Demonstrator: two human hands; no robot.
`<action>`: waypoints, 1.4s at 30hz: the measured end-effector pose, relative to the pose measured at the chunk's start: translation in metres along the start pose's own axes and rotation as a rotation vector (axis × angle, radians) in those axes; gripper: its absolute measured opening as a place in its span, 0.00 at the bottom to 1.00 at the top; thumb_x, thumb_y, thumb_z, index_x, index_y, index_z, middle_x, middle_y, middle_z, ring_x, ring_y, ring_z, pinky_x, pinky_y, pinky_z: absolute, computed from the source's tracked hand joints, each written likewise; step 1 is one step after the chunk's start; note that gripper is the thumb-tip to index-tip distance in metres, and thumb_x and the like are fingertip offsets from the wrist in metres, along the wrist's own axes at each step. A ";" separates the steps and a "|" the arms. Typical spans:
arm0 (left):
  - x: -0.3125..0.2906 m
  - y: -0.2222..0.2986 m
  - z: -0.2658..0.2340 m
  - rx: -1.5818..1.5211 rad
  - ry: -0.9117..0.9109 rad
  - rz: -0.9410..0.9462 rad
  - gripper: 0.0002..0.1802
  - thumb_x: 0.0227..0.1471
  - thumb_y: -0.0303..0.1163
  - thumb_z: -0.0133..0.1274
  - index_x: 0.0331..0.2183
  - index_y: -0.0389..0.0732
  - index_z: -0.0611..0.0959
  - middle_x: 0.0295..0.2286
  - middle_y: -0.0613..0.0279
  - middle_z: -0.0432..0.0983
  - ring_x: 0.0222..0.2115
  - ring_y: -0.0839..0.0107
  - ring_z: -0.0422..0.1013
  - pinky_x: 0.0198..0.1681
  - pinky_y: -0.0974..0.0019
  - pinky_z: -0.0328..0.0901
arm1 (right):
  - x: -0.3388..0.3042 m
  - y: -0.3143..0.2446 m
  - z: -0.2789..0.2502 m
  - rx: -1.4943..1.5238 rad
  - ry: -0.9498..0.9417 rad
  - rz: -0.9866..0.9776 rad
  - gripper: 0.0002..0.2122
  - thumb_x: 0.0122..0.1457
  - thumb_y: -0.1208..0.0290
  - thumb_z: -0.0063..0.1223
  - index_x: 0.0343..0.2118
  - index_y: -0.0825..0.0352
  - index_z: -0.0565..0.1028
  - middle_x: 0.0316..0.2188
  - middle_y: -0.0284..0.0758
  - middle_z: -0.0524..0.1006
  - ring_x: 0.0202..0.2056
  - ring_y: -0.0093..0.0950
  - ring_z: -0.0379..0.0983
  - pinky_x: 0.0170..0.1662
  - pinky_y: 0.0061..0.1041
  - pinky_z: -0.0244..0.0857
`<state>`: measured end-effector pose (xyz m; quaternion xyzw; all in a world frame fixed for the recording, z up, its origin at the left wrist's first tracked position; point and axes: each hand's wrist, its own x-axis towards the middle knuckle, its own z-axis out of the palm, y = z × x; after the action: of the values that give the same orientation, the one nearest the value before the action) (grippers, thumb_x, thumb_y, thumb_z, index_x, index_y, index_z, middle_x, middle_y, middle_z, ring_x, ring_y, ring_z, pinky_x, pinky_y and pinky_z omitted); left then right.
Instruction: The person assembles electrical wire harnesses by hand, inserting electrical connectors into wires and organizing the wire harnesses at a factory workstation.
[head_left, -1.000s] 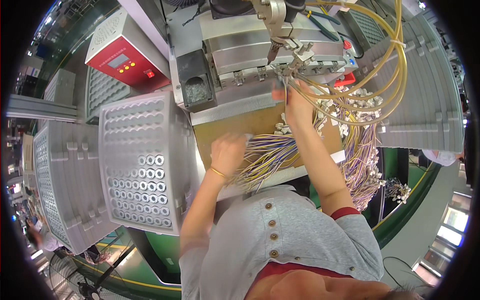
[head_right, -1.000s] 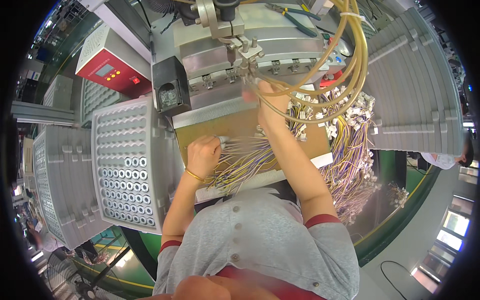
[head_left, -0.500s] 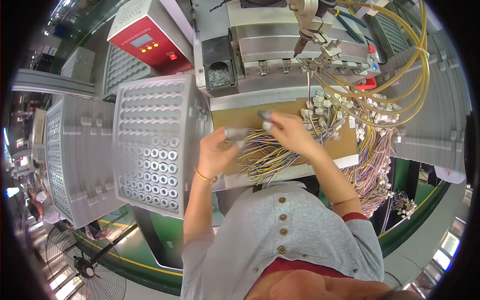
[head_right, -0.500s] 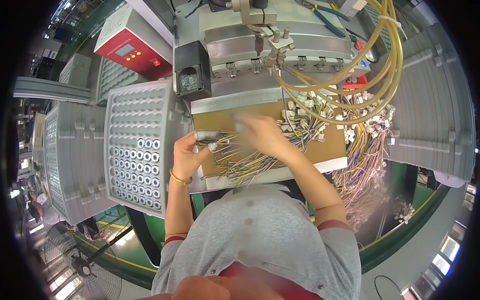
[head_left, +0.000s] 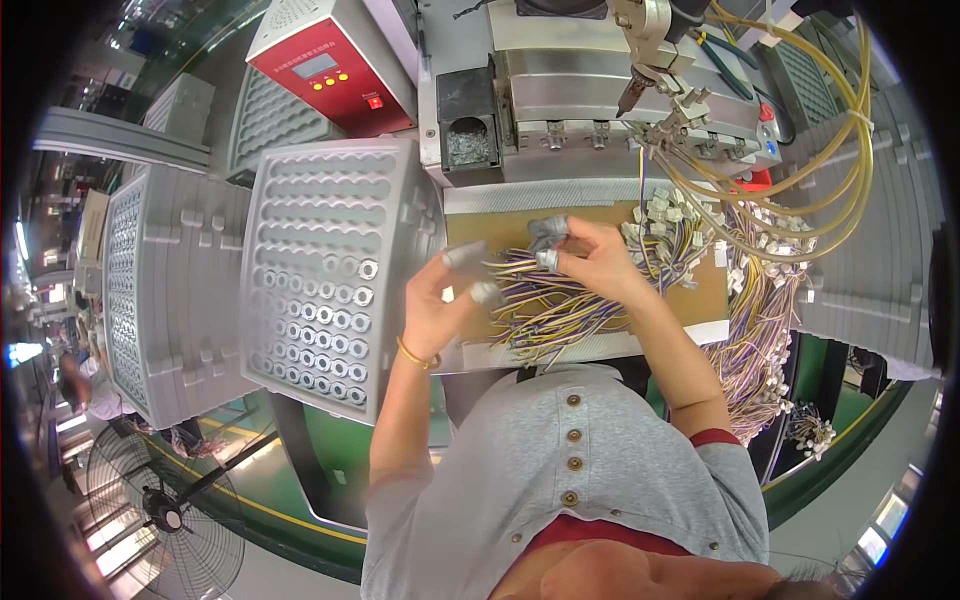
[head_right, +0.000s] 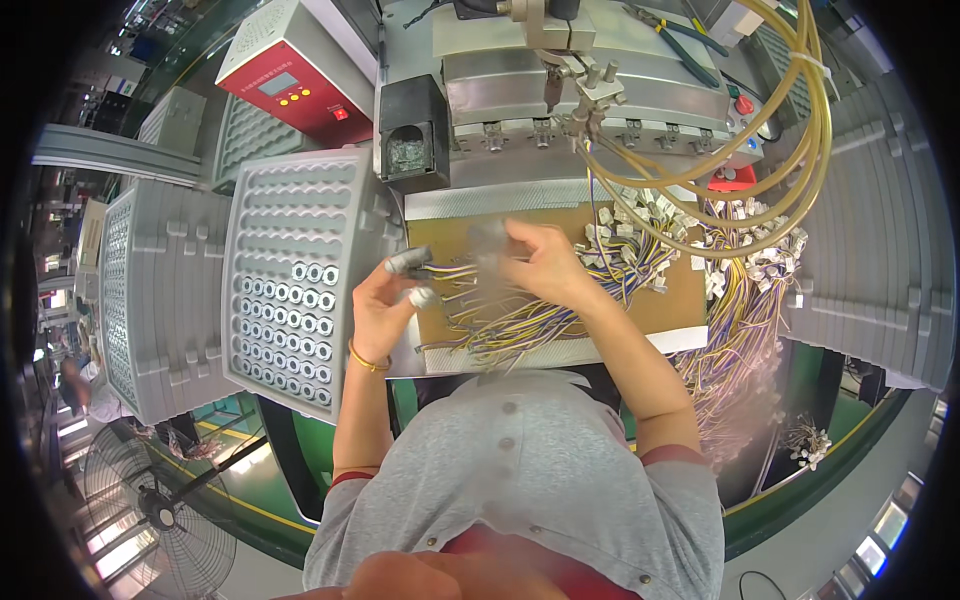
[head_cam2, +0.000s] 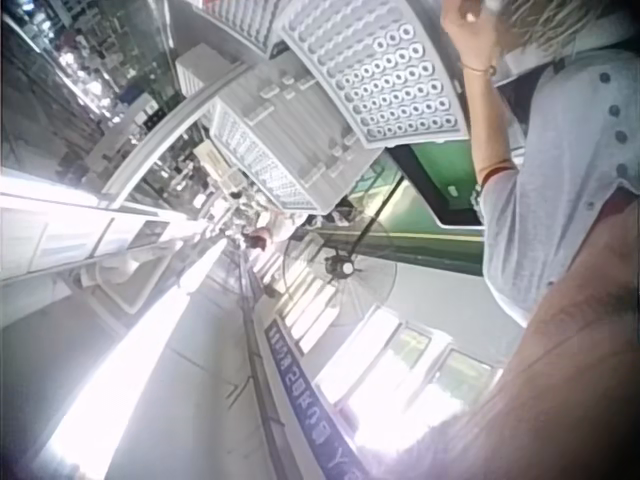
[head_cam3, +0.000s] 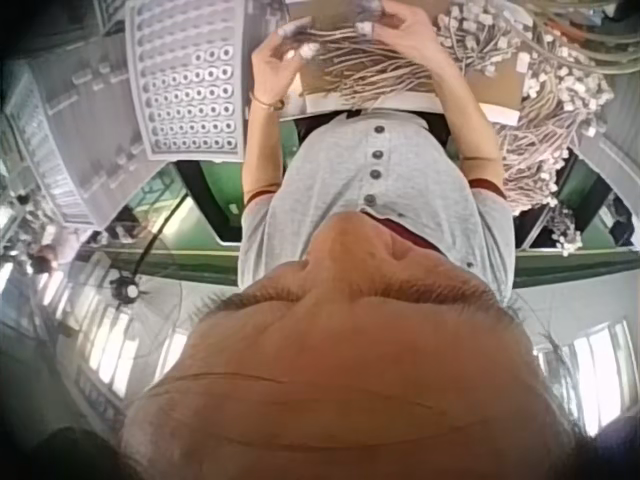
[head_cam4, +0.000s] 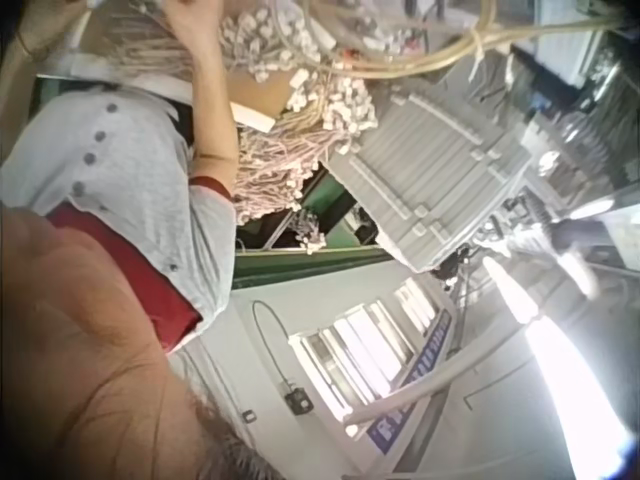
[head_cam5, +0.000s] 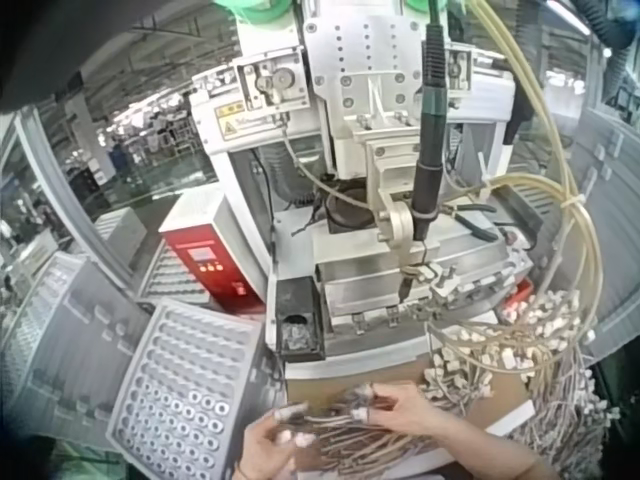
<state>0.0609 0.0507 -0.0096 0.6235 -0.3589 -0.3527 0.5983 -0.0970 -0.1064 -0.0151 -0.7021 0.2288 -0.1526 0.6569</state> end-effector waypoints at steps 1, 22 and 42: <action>0.000 0.000 -0.002 0.001 0.001 0.000 0.20 0.36 0.22 0.55 0.38 0.39 0.77 0.32 0.60 0.75 0.28 0.77 0.71 0.34 0.75 0.64 | -0.001 0.000 -0.001 0.001 -0.001 -0.001 0.14 0.46 0.78 0.52 0.39 0.68 0.71 0.29 0.28 0.72 0.29 0.17 0.67 0.35 0.17 0.63; -0.016 -0.033 -0.148 1.638 0.618 0.008 0.20 0.41 0.44 0.52 0.33 0.38 0.77 0.30 0.51 0.70 0.35 0.53 0.64 0.40 0.53 0.57 | -0.021 -0.019 -0.003 0.105 0.155 0.048 0.03 0.46 0.80 0.52 0.25 0.69 0.70 0.18 0.24 0.69 0.21 0.11 0.62 0.23 0.12 0.58; -0.002 0.033 0.046 -0.381 -0.058 -0.069 0.20 0.45 0.21 0.50 0.43 0.30 0.69 0.37 0.52 0.71 0.27 0.73 0.70 0.25 0.74 0.66 | -0.024 -0.046 0.007 0.099 0.186 -0.103 0.04 0.43 0.78 0.54 0.23 0.71 0.72 0.16 0.25 0.70 0.19 0.09 0.58 0.20 0.11 0.53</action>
<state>0.0190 0.0288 0.0214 0.5004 -0.2810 -0.4527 0.6824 -0.1083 -0.0866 0.0324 -0.6622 0.2445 -0.2619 0.6580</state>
